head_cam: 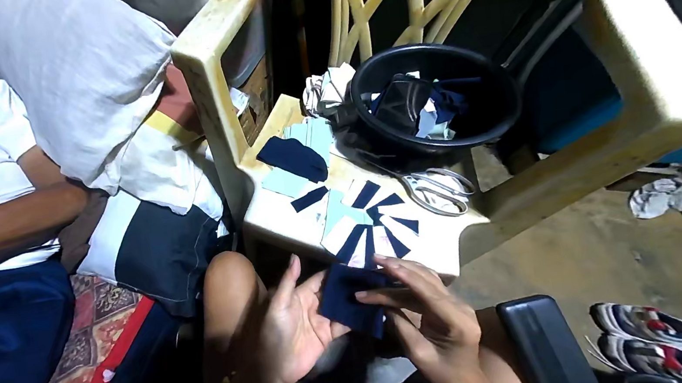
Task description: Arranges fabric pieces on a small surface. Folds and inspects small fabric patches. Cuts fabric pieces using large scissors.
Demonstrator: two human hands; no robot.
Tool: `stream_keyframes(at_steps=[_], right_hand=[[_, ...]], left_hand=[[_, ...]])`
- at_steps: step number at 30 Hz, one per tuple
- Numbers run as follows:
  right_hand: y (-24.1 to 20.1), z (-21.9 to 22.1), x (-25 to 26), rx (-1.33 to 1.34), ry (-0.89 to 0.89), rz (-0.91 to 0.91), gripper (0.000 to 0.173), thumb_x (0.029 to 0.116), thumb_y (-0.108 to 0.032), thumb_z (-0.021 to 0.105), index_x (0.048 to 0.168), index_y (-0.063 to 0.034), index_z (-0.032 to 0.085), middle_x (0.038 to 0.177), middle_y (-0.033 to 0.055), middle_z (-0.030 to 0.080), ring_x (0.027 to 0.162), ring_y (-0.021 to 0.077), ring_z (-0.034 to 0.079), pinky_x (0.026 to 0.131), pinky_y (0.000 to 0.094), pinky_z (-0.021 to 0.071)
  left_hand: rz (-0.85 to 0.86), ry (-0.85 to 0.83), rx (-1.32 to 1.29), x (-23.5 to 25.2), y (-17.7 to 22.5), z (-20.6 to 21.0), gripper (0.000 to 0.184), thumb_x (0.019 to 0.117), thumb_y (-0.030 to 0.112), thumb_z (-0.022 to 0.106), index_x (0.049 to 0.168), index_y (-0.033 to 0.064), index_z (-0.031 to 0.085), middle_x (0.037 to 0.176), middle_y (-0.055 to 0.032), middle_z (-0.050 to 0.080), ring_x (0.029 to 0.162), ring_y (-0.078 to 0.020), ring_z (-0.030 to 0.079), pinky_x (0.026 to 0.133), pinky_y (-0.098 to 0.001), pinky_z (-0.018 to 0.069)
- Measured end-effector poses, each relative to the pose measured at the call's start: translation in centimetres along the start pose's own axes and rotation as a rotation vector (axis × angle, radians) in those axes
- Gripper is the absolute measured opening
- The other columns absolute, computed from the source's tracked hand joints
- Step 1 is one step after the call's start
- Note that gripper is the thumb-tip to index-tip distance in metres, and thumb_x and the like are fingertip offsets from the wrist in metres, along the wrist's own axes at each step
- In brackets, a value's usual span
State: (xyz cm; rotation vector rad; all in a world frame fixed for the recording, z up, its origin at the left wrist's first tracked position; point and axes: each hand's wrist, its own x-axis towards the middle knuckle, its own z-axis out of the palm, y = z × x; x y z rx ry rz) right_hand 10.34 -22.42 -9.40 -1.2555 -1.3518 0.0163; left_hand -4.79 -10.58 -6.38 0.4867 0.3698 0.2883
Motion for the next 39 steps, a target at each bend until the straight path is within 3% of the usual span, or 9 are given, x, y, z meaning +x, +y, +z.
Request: stream_keyframes(at_steps=[3,6,9,12,15,19,24,28,39], right_hand=[[0.3,-0.1,-0.8,0.131,0.037,0.074,0.050,0.0969,-0.010,0.065,0.144,-0.0242,0.059,0.142,-0.0004,0.062,0.115,0.0112,0.068,0.100,0.0290,0.0571],[0.2,0.0,-0.9,0.260,0.077,0.138,0.052,0.0954,-0.006,0.067,0.143,-0.0253,0.061,0.140,-0.0026,0.064,0.114,0.0120,0.069,0.100,0.0281,0.0572],[0.2,0.3,-0.8,0.407,0.137,0.208,0.044,0.0964,-0.006,0.065,0.138,-0.0184,0.065,0.138,0.0028,0.066,0.124,0.0181,0.065,0.107,0.0322,0.0539],[0.0,0.6,-0.8,0.625,0.167,0.392,0.037,0.0996,-0.019,0.063,0.136,-0.0116,0.065,0.140,0.0081,0.063,0.120,0.0179,0.065,0.099,0.0318,0.0560],[-0.8,1.0,-0.6,0.782,0.193,0.563,0.030,0.0950,-0.021,0.070,0.124,-0.0153,0.067,0.120,0.0022,0.071,0.103,0.0094,0.069,0.086,0.0248,0.0590],[-1.0,1.2,-0.4,0.749,0.243,0.528,0.033,0.0842,0.003,0.075,0.110,-0.0148,0.066,0.104,-0.0019,0.071,0.089,0.0035,0.070,0.078,0.0191,0.0596],[-0.6,0.9,-0.3,0.637,0.250,0.455,0.036,0.0817,0.004,0.077,0.111,-0.0123,0.065,0.103,-0.0003,0.073,0.090,0.0053,0.071,0.080,0.0194,0.0599],[-0.3,0.6,-0.3,0.546,0.215,0.436,0.015,0.0844,-0.001,0.077,0.095,-0.0115,0.074,0.105,0.0004,0.074,0.091,0.0036,0.069,0.075,0.0169,0.0583],[-0.8,0.4,-0.7,0.331,0.037,0.404,0.019,0.0833,-0.001,0.075,0.102,-0.0047,0.078,0.112,0.0005,0.073,0.099,0.0029,0.069,0.085,0.0188,0.0591]], left_hand=[[0.033,-0.055,0.063,-0.1,0.6,-0.2,0.064,0.1093,0.046,0.015,0.139,0.0002,0.047,0.124,-0.0139,0.067,0.113,-0.0242,0.068,0.095,-0.0408,0.0572],[0.070,-0.027,0.237,-0.2,1.0,0.3,0.037,0.1050,0.010,0.037,0.139,0.0023,0.048,0.118,-0.0074,0.070,0.105,-0.0183,0.071,0.091,-0.0366,0.0595],[0.137,-0.017,0.338,-0.1,1.1,0.5,0.050,0.0945,-0.010,0.045,0.143,-0.0004,0.042,0.118,-0.0068,0.069,0.103,-0.0171,0.072,0.089,-0.0363,0.0608],[0.178,-0.038,0.397,0.1,1.0,0.3,0.051,0.0948,-0.008,0.045,0.145,0.0010,0.040,0.121,-0.0068,0.067,0.105,-0.0172,0.070,0.088,-0.0363,0.0609],[0.187,-0.040,0.430,0.3,1.1,0.2,0.050,0.0958,-0.007,0.044,0.145,0.0019,0.039,0.119,-0.0060,0.067,0.105,-0.0166,0.071,0.088,-0.0356,0.0610],[0.200,-0.009,0.443,0.3,1.2,0.1,0.050,0.0953,-0.008,0.043,0.144,0.0022,0.041,0.115,-0.0040,0.068,0.101,-0.0146,0.071,0.084,-0.0328,0.0612],[0.178,0.029,0.391,0.3,1.4,0.2,0.050,0.0934,-0.007,0.039,0.143,0.0000,0.042,0.111,-0.0059,0.070,0.100,-0.0179,0.072,0.089,-0.0390,0.0611],[0.149,0.092,0.414,0.4,1.3,0.4,0.039,0.0980,-0.003,0.049,0.137,-0.0022,0.048,0.109,-0.0068,0.072,0.097,-0.0171,0.073,0.086,-0.0363,0.0624],[0.097,0.132,0.443,0.6,0.1,-1.0,0.020,0.0827,-0.012,0.066,0.087,0.0078,0.063,0.084,-0.0018,0.072,0.078,-0.0087,0.071,0.073,-0.0263,0.0605]])
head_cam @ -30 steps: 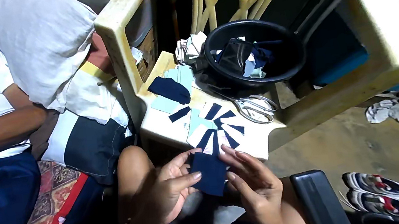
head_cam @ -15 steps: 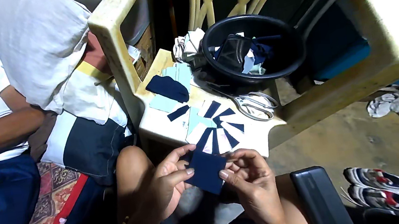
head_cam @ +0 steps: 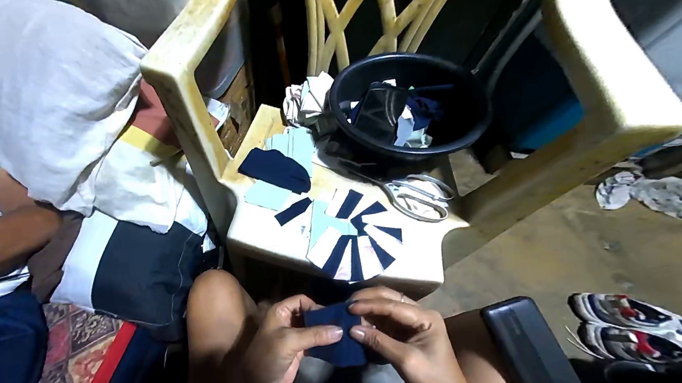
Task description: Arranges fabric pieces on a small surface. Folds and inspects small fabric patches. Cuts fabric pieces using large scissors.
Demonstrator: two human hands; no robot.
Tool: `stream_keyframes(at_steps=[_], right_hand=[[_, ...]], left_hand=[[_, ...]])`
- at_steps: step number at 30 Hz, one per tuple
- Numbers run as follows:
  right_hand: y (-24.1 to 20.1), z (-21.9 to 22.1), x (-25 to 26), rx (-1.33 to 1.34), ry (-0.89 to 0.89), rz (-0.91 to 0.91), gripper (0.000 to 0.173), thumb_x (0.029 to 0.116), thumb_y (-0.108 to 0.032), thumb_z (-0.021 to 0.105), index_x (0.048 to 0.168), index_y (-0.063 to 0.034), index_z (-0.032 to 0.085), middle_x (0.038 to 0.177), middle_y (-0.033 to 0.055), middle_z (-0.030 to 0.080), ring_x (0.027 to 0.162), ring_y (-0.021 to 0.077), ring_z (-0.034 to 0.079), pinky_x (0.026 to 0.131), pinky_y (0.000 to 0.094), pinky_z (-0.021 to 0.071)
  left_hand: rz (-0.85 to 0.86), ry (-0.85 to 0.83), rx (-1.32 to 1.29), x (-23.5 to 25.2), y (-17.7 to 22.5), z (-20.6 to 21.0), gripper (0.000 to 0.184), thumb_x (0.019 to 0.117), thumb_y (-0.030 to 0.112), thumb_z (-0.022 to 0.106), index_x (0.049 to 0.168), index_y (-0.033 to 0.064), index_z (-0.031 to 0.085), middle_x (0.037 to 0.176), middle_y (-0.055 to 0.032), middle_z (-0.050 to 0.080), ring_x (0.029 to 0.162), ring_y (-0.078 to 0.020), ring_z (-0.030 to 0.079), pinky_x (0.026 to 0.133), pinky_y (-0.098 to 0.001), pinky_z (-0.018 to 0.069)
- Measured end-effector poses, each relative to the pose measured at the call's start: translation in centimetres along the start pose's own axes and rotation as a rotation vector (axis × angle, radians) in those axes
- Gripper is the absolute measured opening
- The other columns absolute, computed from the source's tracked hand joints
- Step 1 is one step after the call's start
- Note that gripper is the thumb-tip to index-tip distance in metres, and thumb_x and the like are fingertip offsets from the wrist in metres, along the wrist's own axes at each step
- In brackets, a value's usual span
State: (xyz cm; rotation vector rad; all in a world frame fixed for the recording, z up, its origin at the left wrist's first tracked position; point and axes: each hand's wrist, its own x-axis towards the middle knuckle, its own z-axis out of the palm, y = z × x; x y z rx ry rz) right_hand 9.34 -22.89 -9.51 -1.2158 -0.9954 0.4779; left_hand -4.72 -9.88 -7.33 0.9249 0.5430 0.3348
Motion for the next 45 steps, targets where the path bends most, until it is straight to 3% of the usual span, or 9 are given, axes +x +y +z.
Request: stream_keyframes(at_steps=[9,14,19,22,25,27,31,39,45], right_hand=[[0.2,-0.1,-0.5,-0.104,-0.109,-0.029,0.019,0.0847,-0.003,0.074,0.104,-0.0016,0.076,0.110,0.0035,0.073,0.096,0.0009,0.067,0.083,0.0156,0.0570],[0.7,0.3,-0.3,-0.069,-0.043,0.036,0.025,0.0804,0.000,0.075,0.105,0.0006,0.076,0.108,0.0027,0.072,0.092,0.0005,0.067,0.081,0.0160,0.0580],[0.5,0.3,0.1,0.013,0.022,0.153,0.018,0.0889,0.000,0.067,0.105,-0.0006,0.075,0.103,-0.0016,0.073,0.088,-0.0007,0.068,0.079,0.0162,0.0579],[0.8,0.2,-0.1,0.064,0.028,0.172,0.016,0.0899,0.000,0.067,0.101,-0.0031,0.077,0.104,-0.0010,0.074,0.089,0.0012,0.069,0.078,0.0177,0.0587],[0.8,-0.1,-0.2,0.117,0.046,0.202,0.017,0.0874,0.002,0.069,0.099,-0.0056,0.079,0.104,-0.0016,0.074,0.086,0.0018,0.069,0.074,0.0179,0.0589],[0.9,-0.3,-0.3,0.140,0.056,0.203,0.017,0.0864,0.002,0.070,0.099,-0.0069,0.079,0.104,-0.0027,0.074,0.083,0.0007,0.068,0.071,0.0170,0.0578],[0.7,-0.6,-0.3,0.143,0.073,0.188,0.018,0.0847,0.002,0.071,0.098,-0.0072,0.079,0.102,-0.0030,0.075,0.082,0.0000,0.067,0.070,0.0162,0.0572],[0.4,-0.9,-0.4,0.171,0.077,0.163,0.020,0.0826,0.003,0.073,0.099,-0.0081,0.079,0.103,-0.0029,0.075,0.083,0.0009,0.068,0.072,0.0161,0.0576],[0.2,-0.8,-0.3,0.149,0.078,0.149,0.021,0.0795,0.005,0.075,0.098,-0.0050,0.078,0.102,-0.0011,0.074,0.080,0.0011,0.068,0.069,0.0162,0.0581]], left_hand=[[-0.053,-0.200,0.034,-0.2,-0.6,-2.0,0.022,0.0801,-0.010,0.064,0.089,0.0100,0.070,0.093,-0.0017,0.076,0.085,-0.0078,0.072,0.077,-0.0261,0.0606],[-0.006,-0.062,0.080,0.3,-1.1,-1.7,0.018,0.0810,-0.010,0.067,0.087,0.0078,0.068,0.087,-0.0017,0.075,0.080,-0.0084,0.072,0.074,-0.0263,0.0611],[0.156,-0.041,0.255,1.0,-0.9,-1.6,0.024,0.0803,-0.007,0.071,0.083,0.0126,0.058,0.078,0.0069,0.065,0.074,-0.0009,0.063,0.069,-0.0188,0.0540],[0.170,-0.047,0.310,1.0,-0.4,-1.5,0.020,0.0836,-0.006,0.070,0.093,0.0099,0.063,0.081,0.0073,0.068,0.075,-0.0003,0.065,0.069,-0.0179,0.0549],[0.119,-0.089,0.297,0.6,0.4,-1.2,0.012,0.0980,0.004,0.058,0.106,0.0070,0.068,0.096,0.0037,0.071,0.084,-0.0029,0.068,0.071,-0.0207,0.0575],[0.012,-0.088,0.222,0.3,1.0,-0.9,0.030,0.1088,0.016,0.040,0.112,0.0057,0.068,0.100,0.0007,0.073,0.085,-0.0069,0.071,0.070,-0.0251,0.0603],[-0.119,-0.097,0.079,0.1,1.9,-0.5,0.049,0.1117,0.026,0.022,0.116,0.0047,0.066,0.104,-0.0045,0.074,0.092,-0.0135,0.074,0.075,-0.0317,0.0630],[-0.088,-0.098,0.129,0.0,2.3,0.1,0.029,0.1066,0.014,0.041,0.112,0.0042,0.069,0.100,-0.0021,0.074,0.088,-0.0111,0.073,0.074,-0.0300,0.0625],[-0.024,-0.071,0.216,0.2,1.6,0.5,0.017,0.0868,-0.006,0.070,0.101,0.0038,0.066,0.087,-0.0009,0.074,0.077,-0.0065,0.072,0.070,-0.0228,0.0604]])
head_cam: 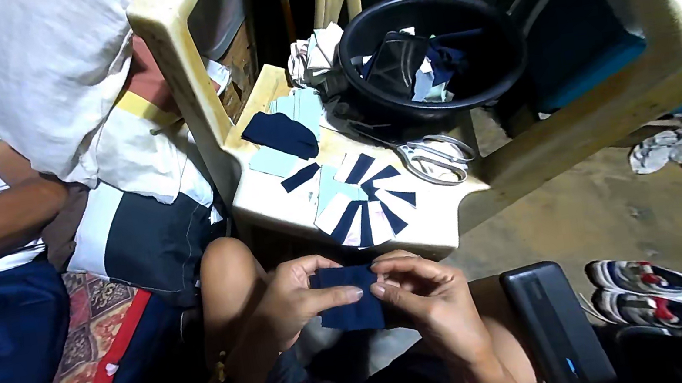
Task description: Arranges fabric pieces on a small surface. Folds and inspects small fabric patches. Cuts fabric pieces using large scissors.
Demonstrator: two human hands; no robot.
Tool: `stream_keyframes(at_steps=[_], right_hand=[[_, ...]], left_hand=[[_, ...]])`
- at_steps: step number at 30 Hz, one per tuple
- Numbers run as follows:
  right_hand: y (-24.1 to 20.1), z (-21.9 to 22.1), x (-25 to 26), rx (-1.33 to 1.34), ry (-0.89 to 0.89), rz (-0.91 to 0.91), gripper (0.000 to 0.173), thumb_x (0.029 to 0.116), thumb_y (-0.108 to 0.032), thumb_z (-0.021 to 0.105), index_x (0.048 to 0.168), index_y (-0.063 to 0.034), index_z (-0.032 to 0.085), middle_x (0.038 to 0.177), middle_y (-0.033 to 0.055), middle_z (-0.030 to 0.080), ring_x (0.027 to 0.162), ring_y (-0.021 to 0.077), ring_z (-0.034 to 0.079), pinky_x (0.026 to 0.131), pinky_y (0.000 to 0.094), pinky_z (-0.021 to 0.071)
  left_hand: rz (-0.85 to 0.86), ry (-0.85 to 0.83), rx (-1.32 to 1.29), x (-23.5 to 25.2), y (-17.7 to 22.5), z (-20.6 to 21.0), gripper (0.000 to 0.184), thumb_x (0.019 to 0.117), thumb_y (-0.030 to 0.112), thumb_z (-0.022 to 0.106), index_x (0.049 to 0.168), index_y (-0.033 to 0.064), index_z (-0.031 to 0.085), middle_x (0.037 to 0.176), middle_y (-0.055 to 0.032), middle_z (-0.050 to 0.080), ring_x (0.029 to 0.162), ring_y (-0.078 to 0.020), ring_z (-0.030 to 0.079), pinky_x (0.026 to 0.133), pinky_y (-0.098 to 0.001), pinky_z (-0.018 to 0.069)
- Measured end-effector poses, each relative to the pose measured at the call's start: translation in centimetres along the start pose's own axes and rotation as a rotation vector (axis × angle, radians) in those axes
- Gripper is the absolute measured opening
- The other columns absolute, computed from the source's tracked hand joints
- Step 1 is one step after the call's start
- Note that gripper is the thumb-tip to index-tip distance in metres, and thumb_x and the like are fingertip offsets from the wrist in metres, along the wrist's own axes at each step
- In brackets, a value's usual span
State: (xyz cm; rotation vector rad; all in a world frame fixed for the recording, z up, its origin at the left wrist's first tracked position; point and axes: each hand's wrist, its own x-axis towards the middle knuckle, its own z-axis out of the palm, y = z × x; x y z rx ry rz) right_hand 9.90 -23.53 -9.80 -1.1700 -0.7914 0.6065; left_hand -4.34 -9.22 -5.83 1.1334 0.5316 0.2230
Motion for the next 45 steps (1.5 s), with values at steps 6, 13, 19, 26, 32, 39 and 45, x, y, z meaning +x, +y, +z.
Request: stream_keyframes(at_steps=[6,13,19,26,32,39,45], right_hand=[[-0.4,-0.1,0.3,-0.040,0.016,0.000,0.016,0.0844,0.003,0.071,0.096,-0.0055,0.078,0.099,-0.0019,0.075,0.081,0.0025,0.069,0.072,0.0187,0.0599],[-0.3,0.2,0.6,-0.034,0.037,0.034,0.018,0.0819,0.005,0.072,0.096,-0.0053,0.078,0.096,-0.0028,0.076,0.075,0.0016,0.069,0.067,0.0182,0.0596],[-0.4,0.3,0.7,-0.028,0.035,0.012,0.019,0.0772,0.004,0.077,0.092,-0.0082,0.079,0.095,-0.0039,0.075,0.076,0.0001,0.068,0.068,0.0160,0.0580],[-0.8,0.5,0.5,-0.067,0.024,-0.094,0.029,0.0766,0.005,0.078,0.104,-0.0052,0.075,0.093,-0.0058,0.074,0.079,0.0016,0.069,0.071,0.0179,0.0598],[-1.1,0.6,-0.3,-0.422,-0.020,-0.508,0.007,0.0941,-0.008,0.064,0.092,-0.0078,0.072,0.101,0.0015,0.071,0.101,0.0045,0.066,0.089,0.0175,0.0548],[0.1,1.0,-0.9,-0.289,-0.066,-0.506,0.009,0.0970,-0.003,0.061,0.091,-0.0058,0.066,0.127,0.0061,0.071,0.120,0.0137,0.067,0.101,0.0280,0.0564],[0.1,0.9,-0.7,-0.225,-0.072,-0.518,0.012,0.0956,-0.001,0.059,0.088,-0.0065,0.066,0.130,0.0047,0.070,0.124,0.0147,0.065,0.105,0.0294,0.0548]], left_hand=[[-0.010,0.053,-0.014,0.0,0.1,-0.1,0.017,0.1045,0.008,0.053,0.097,0.0049,0.068,0.083,0.0007,0.071,0.072,-0.0065,0.070,0.065,-0.0244,0.0603],[-0.080,0.113,-0.086,-0.6,1.3,-0.1,0.038,0.1122,0.021,0.033,0.103,0.0032,0.066,0.087,-0.0024,0.073,0.077,-0.0103,0.073,0.069,-0.0274,0.0620],[-0.043,0.065,-0.073,-0.9,1.4,-0.2,0.030,0.1089,0.016,0.043,0.098,0.0064,0.069,0.087,-0.0003,0.074,0.077,-0.0087,0.073,0.070,-0.0270,0.0623],[0.331,0.007,0.194,-0.6,-0.6,-0.6,0.024,0.0774,-0.012,0.074,0.097,-0.0002,0.069,0.087,0.0034,0.074,0.077,-0.0001,0.070,0.071,-0.0176,0.0593],[1.005,0.172,0.747,0.0,-2.2,-1.1,0.007,0.0884,0.000,0.067,0.086,0.0047,0.072,0.102,-0.0075,0.074,0.102,-0.0103,0.069,0.091,-0.0220,0.0551],[1.044,0.198,0.621,-0.7,-3.3,-0.6,0.013,0.0856,-0.008,0.061,0.080,0.0029,0.063,0.133,-0.0105,0.065,0.105,-0.0041,0.066,0.090,-0.0182,0.0553],[0.828,0.117,0.140,-0.8,-3.9,-0.3,0.006,0.0939,0.009,0.064,0.098,0.0136,0.064,0.145,0.0032,0.058,0.124,-0.0016,0.059,0.096,-0.0181,0.0517]])
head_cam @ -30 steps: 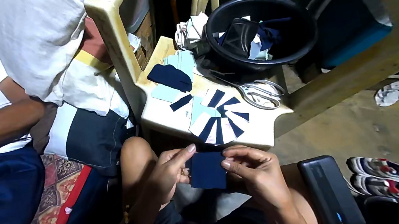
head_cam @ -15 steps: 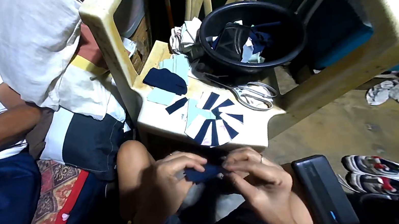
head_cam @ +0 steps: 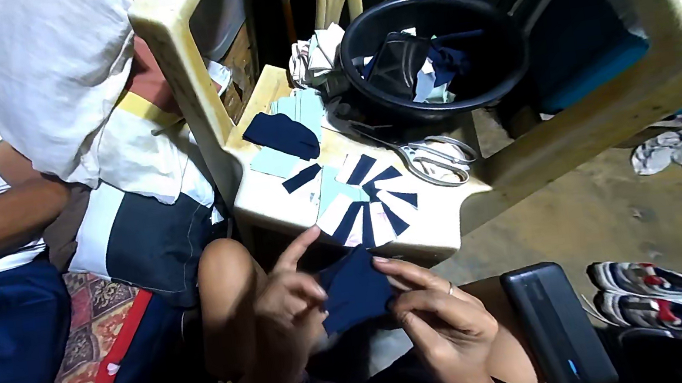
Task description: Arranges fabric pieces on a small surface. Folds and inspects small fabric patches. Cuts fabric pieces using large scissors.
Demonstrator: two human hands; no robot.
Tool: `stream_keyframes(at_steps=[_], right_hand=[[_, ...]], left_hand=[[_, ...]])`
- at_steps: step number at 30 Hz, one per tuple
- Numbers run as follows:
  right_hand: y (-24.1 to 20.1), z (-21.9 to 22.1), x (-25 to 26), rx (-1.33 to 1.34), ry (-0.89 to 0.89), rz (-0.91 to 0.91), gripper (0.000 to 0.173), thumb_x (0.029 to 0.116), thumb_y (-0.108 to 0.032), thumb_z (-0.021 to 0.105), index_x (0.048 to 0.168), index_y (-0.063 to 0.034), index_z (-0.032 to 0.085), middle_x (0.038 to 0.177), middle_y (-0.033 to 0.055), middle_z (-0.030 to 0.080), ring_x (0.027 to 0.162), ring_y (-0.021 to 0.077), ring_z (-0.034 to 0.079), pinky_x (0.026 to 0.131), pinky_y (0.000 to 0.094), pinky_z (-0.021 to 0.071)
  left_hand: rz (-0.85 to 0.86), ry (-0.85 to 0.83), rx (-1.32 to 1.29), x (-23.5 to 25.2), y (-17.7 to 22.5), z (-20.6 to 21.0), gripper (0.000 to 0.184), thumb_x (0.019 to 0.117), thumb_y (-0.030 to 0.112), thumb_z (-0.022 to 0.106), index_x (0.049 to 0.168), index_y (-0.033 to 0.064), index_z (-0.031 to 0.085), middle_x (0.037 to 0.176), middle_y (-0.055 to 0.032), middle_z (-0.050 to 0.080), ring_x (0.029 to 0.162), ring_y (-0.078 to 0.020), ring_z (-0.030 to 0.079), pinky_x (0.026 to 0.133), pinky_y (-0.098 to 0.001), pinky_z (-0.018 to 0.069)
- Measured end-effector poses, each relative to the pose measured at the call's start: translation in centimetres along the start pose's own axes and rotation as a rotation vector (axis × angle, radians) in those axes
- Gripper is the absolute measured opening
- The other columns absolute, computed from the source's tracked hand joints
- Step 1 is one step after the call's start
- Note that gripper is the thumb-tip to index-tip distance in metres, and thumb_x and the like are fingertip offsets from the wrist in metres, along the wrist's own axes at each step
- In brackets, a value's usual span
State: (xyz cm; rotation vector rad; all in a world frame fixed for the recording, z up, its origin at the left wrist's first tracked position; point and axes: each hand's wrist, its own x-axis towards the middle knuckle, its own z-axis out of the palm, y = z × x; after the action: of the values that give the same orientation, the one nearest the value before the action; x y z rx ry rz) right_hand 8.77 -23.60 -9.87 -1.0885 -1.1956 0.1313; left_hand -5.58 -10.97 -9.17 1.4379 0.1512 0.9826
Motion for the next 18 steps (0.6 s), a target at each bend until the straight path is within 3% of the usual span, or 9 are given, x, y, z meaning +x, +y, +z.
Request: stream_keyframes(at_steps=[2,3,4,6,8,11,14,18], right_hand=[[0.1,0.1,0.0,0.002,0.000,0.009,0.012,0.0955,0.000,0.059,0.088,-0.0065,0.066,0.130,0.0052,0.071,0.124,0.0154,0.065,0.105,0.0301,0.0549],[0.2,0.1,-0.1,0.001,-0.001,0.014,0.013,0.0956,0.000,0.059,0.087,-0.0064,0.066,0.129,0.0058,0.071,0.124,0.0160,0.065,0.105,0.0305,0.0550],[0.4,0.2,-0.1,-0.004,-0.001,0.021,0.013,0.0955,0.000,0.059,0.086,-0.0065,0.066,0.129,0.0060,0.071,0.124,0.0162,0.065,0.105,0.0307,0.0551],[0.7,0.2,-0.1,-0.019,-0.002,0.040,0.013,0.0948,-0.001,0.059,0.085,-0.0067,0.065,0.127,0.0061,0.072,0.124,0.0156,0.065,0.105,0.0300,0.0546],[0.8,0.0,-0.2,-0.018,-0.006,0.069,0.014,0.0941,-0.001,0.058,0.084,-0.0070,0.065,0.126,0.0057,0.072,0.124,0.0148,0.065,0.105,0.0294,0.0540],[0.9,-0.1,-0.3,0.026,0.004,0.113,0.015,0.0928,0.000,0.059,0.083,-0.0077,0.067,0.124,0.0060,0.073,0.123,0.0152,0.066,0.105,0.0294,0.0539],[1.0,-0.1,-0.2,0.068,0.022,0.146,0.016,0.0926,-0.001,0.060,0.082,-0.0095,0.068,0.124,0.0048,0.074,0.122,0.0150,0.066,0.105,0.0293,0.0534],[1.0,-0.2,-0.3,0.141,0.026,0.169,0.015,0.0923,-0.002,0.062,0.085,-0.0110,0.071,0.124,0.0037,0.074,0.122,0.0143,0.066,0.104,0.0284,0.0535]], left_hand=[[-0.328,0.086,-0.485,-0.1,0.3,0.7,0.030,0.0937,0.003,0.045,0.120,0.0071,0.060,0.138,-0.0046,0.064,0.117,-0.0131,0.065,0.092,-0.0295,0.0549],[-0.500,0.165,-0.664,-0.1,0.5,1.0,0.042,0.0962,0.008,0.033,0.128,0.0044,0.061,0.131,-0.0075,0.068,0.114,-0.0168,0.067,0.093,-0.0336,0.0558],[-0.645,0.260,-0.746,0.2,0.7,1.3,0.049,0.0997,0.015,0.024,0.129,0.0031,0.061,0.120,-0.0090,0.071,0.107,-0.0176,0.069,0.090,-0.0340,0.0573],[-0.798,0.328,-0.753,0.5,0.8,1.4,0.058,0.1091,0.033,0.015,0.131,0.0016,0.058,0.116,-0.0098,0.071,0.105,-0.0165,0.070,0.090,-0.0326,0.0571],[-0.843,0.343,-0.709,0.5,0.8,1.4,0.053,0.1110,0.034,0.021,0.126,0.0000,0.059,0.111,-0.0103,0.073,0.102,-0.0158,0.072,0.088,-0.0316,0.0592],[-0.910,0.350,-0.657,0.9,1.1,1.4,0.031,0.1087,0.016,0.040,0.120,-0.0014,0.063,0.104,-0.0111,0.073,0.095,-0.0164,0.073,0.087,-0.0319,0.0602],[-0.962,0.306,-0.651,1.2,1.4,1.2,0.027,0.1080,0.015,0.042,0.117,0.0009,0.063,0.101,-0.0098,0.074,0.095,-0.0155,0.073,0.087,-0.0312,0.0601],[-0.957,0.225,-0.614,1.2,1.6,0.9,0.021,0.1028,0.015,0.049,0.104,0.0060,0.067,0.094,-0.0065,0.074,0.088,-0.0123,0.073,0.082,-0.0289,0.0609]])
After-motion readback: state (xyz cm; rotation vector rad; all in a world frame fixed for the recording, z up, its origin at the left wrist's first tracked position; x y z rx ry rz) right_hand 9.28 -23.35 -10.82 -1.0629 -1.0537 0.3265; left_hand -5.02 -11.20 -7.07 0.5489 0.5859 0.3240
